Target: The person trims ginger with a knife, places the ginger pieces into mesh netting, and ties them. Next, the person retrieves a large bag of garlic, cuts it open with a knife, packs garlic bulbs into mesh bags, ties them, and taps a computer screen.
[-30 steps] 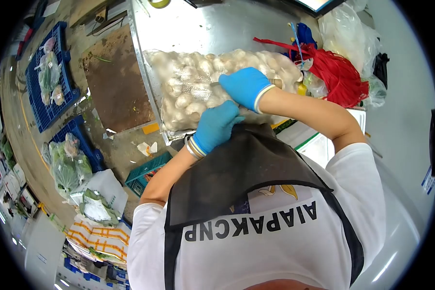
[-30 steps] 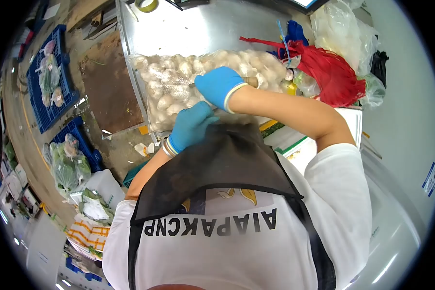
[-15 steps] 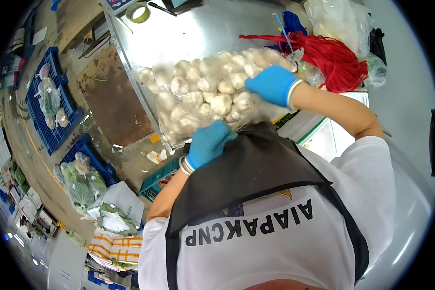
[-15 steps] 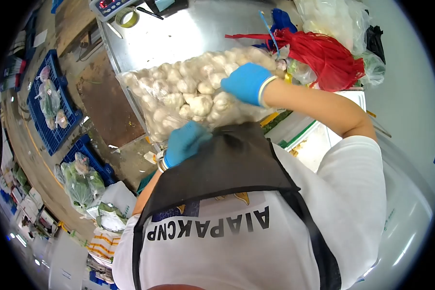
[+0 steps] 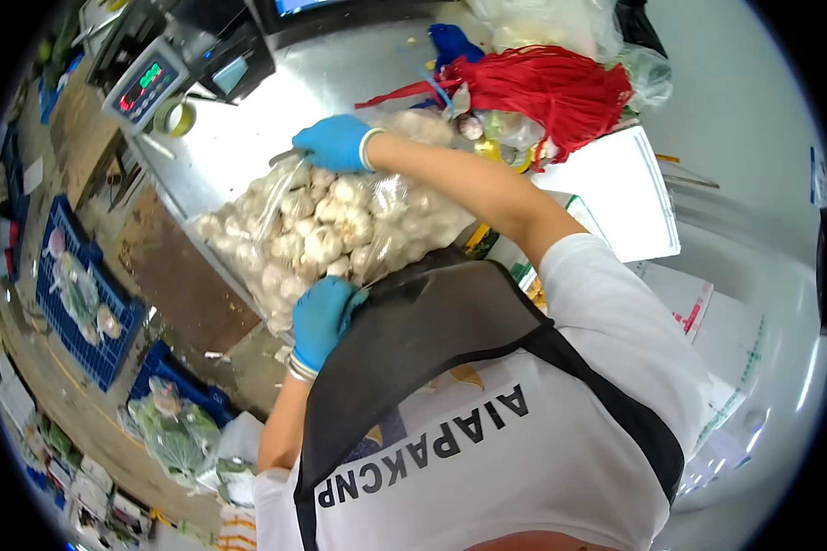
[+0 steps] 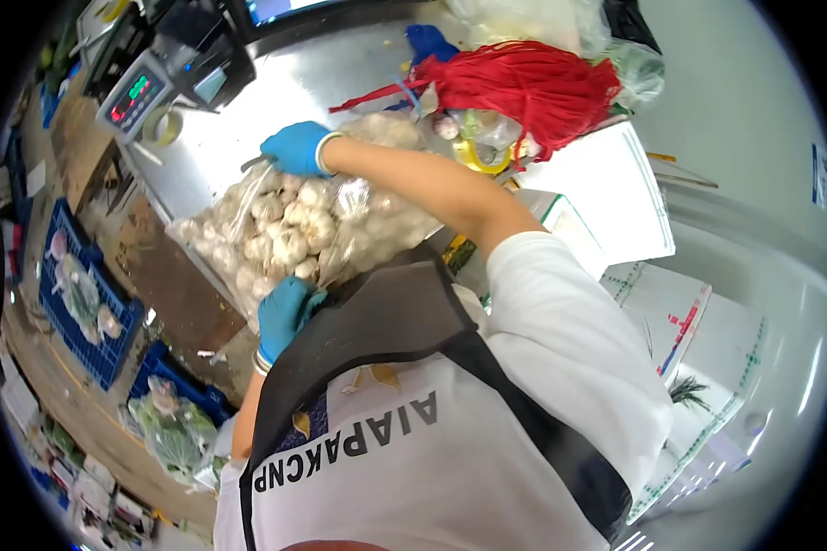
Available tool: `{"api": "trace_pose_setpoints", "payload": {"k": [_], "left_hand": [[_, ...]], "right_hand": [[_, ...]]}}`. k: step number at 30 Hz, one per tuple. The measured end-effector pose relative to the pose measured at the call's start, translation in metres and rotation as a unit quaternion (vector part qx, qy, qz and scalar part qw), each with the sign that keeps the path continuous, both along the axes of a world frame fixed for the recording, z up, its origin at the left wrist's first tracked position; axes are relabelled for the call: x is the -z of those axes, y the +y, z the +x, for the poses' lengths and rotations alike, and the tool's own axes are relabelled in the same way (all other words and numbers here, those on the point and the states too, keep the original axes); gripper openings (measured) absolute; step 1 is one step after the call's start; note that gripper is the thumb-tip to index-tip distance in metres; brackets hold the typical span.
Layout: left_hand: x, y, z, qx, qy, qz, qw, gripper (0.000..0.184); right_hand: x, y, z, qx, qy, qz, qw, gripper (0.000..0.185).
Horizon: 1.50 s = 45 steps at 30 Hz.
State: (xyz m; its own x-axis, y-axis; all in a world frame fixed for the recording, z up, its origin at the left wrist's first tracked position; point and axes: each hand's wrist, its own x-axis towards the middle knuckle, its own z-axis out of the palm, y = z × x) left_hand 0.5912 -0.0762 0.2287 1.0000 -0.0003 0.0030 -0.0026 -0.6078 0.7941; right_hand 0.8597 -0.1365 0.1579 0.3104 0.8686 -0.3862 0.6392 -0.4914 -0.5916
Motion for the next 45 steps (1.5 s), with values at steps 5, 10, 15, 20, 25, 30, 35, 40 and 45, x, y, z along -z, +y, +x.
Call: {"api": "trace_pose_setpoints", "payload": {"k": [5,10,15,20,25,30,35,40,45], "left_hand": [[0.008,0.000,0.008,-0.041,-0.021,-0.025,0.999,0.013],[0.007,0.006,0.016,0.003,-0.026,0.052,0.998,0.017],[-0.002,0.002,0.016,-0.084,-0.081,0.053,0.992,0.024],[-0.010,0.001,0.025,-0.137,-0.112,0.025,0.984,0.027],[-0.019,0.000,0.052,-0.079,-0.118,0.048,0.989,0.033],[-0.044,-0.012,0.068,-0.015,-0.117,0.074,0.990,0.032],[-0.028,-0.005,0.039,-0.065,-0.117,0.048,0.990,0.030],[-0.029,0.009,0.028,-0.227,-0.117,-0.122,0.959,0.026],[-0.059,0.040,0.034,-0.291,-0.065,-0.403,0.865,0.068]], "right_hand": [[-0.003,-0.002,0.047,0.095,0.088,0.077,0.989,0.043],[0.034,0.001,0.085,0.178,-0.101,-0.025,0.978,0.062],[-0.008,-0.048,0.062,0.199,-0.091,0.190,0.957,0.045],[-0.025,-0.166,0.082,0.307,-0.324,0.194,0.873,0.028],[-0.007,-0.193,0.107,0.197,-0.433,0.063,0.878,0.033],[0.008,-0.170,0.113,0.049,-0.441,-0.109,0.890,0.027],[-0.022,-0.132,0.112,0.154,-0.375,0.054,0.913,0.010],[-0.160,-0.042,0.001,0.223,0.178,0.329,0.900,0.022],[-0.191,0.033,-0.077,0.128,0.300,0.245,0.913,0.018]]}}
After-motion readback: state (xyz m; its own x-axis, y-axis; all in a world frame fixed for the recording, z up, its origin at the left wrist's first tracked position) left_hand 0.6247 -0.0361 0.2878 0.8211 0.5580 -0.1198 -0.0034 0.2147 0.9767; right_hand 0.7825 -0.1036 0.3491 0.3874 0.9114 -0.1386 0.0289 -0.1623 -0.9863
